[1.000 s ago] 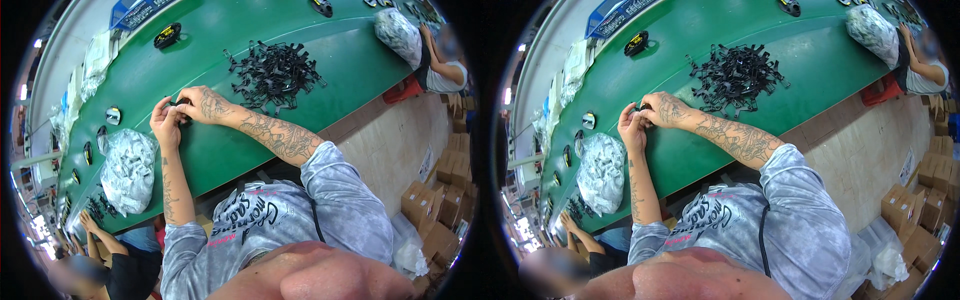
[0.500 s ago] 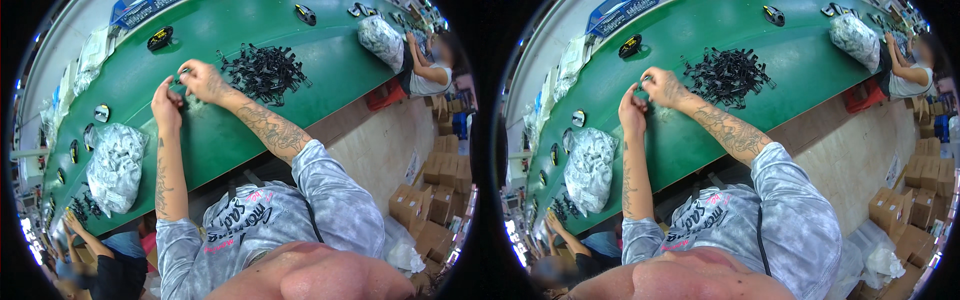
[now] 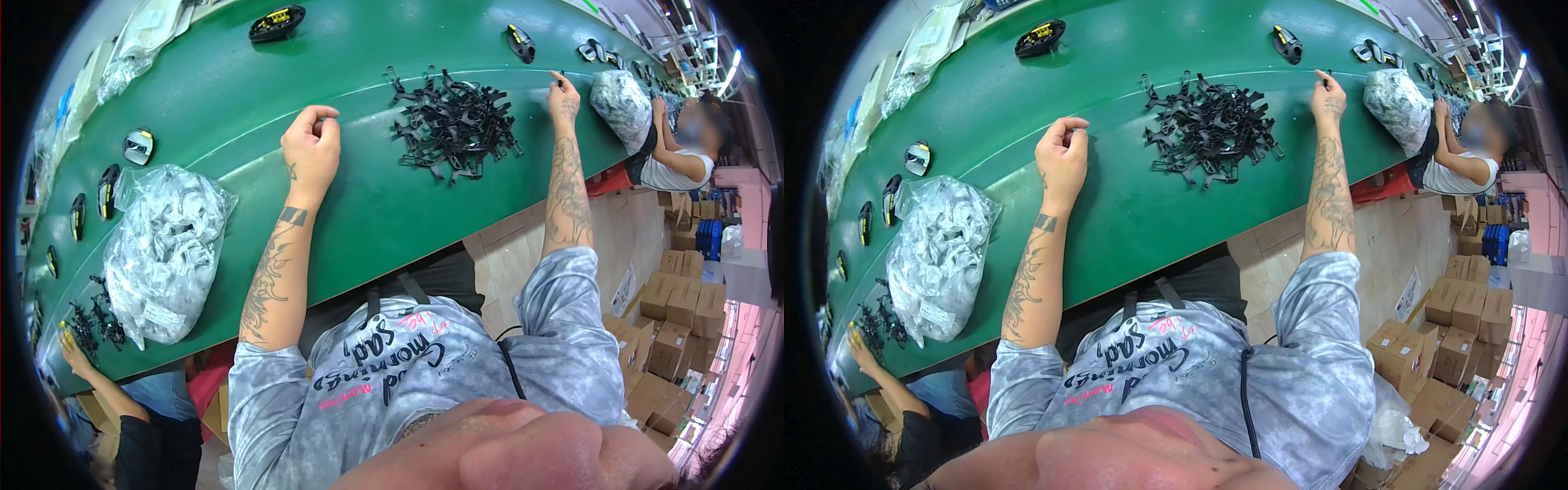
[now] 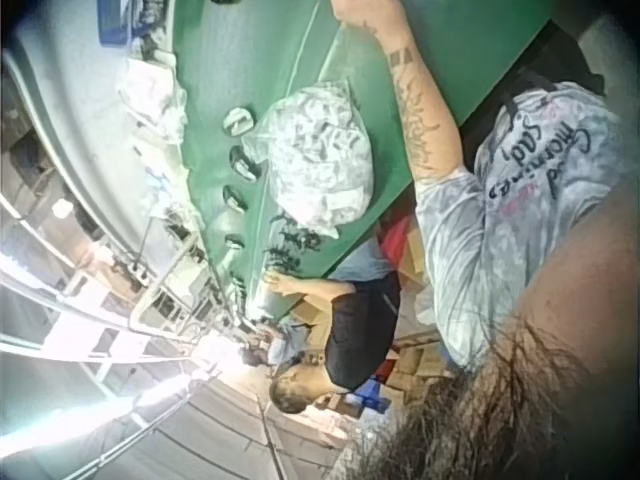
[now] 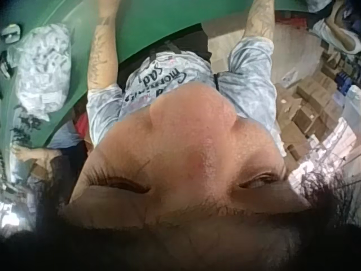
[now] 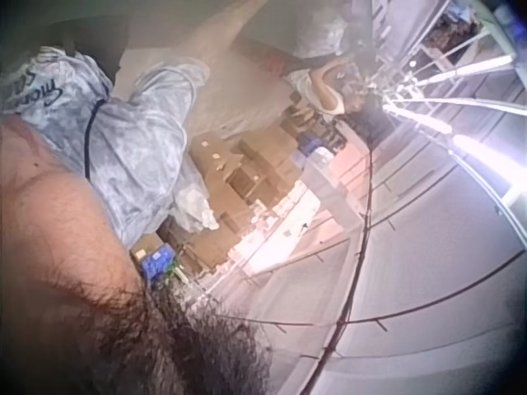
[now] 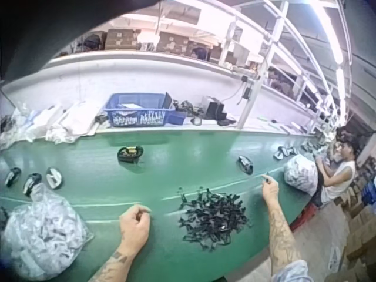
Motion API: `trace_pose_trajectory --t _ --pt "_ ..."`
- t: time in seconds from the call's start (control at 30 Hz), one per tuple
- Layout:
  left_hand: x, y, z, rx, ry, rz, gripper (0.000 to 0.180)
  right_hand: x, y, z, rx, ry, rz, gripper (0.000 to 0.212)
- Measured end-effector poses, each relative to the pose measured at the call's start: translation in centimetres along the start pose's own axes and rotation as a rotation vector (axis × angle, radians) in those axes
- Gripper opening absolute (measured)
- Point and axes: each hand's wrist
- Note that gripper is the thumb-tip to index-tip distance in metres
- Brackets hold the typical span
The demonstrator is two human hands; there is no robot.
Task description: The recorder is assembling computer mice on a factory conveyor belt, attaching components and placing them in plastic bags.
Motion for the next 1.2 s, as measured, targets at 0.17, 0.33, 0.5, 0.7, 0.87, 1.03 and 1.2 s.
trace_pose_trajectory --t 0.17,0.33,0.5,0.7,0.87,1.03,1.2 --pt "-0.5 -0.7 0.2 -0.014 -0.032 -0.057 0.013 2.4 5.9 -2.9 0.051 0.173 0.367 0.093" --pt "-0.6 -0.5 0.1 -0.034 -0.045 -0.157 0.012 5.5 8.7 -4.0 0.118 0.159 0.581 0.105" --pt "-0.8 -0.1 0.1 -0.089 0.006 -0.304 0.012 5.9 8.3 -4.8 0.213 0.132 0.503 0.095" --pt "-0.5 -0.3 0.0 -0.130 0.083 -0.283 0.013 4.8 8.3 -4.5 0.089 0.111 0.378 0.091" --pt "-1.0 0.1 -0.2 -0.097 0.103 -0.274 0.014 2.9 6.8 -3.5 0.048 0.003 0.242 0.087" --pt "-1.0 -1.6 0.1 0.029 -0.020 -0.192 0.016 10.3 7.0 0.9 0.006 -0.282 -0.353 0.070" --pt "-1.1 -1.5 -0.1 0.328 -0.110 0.394 0.038 27.2 6.4 12.1 0.136 -0.683 -0.672 0.068"
Point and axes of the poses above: each hand's wrist, its own z-axis away from the middle knuckle, its own y-axis out of the palm, x = y × z, and after that the axes turned 14 degrees about -y, right-handed
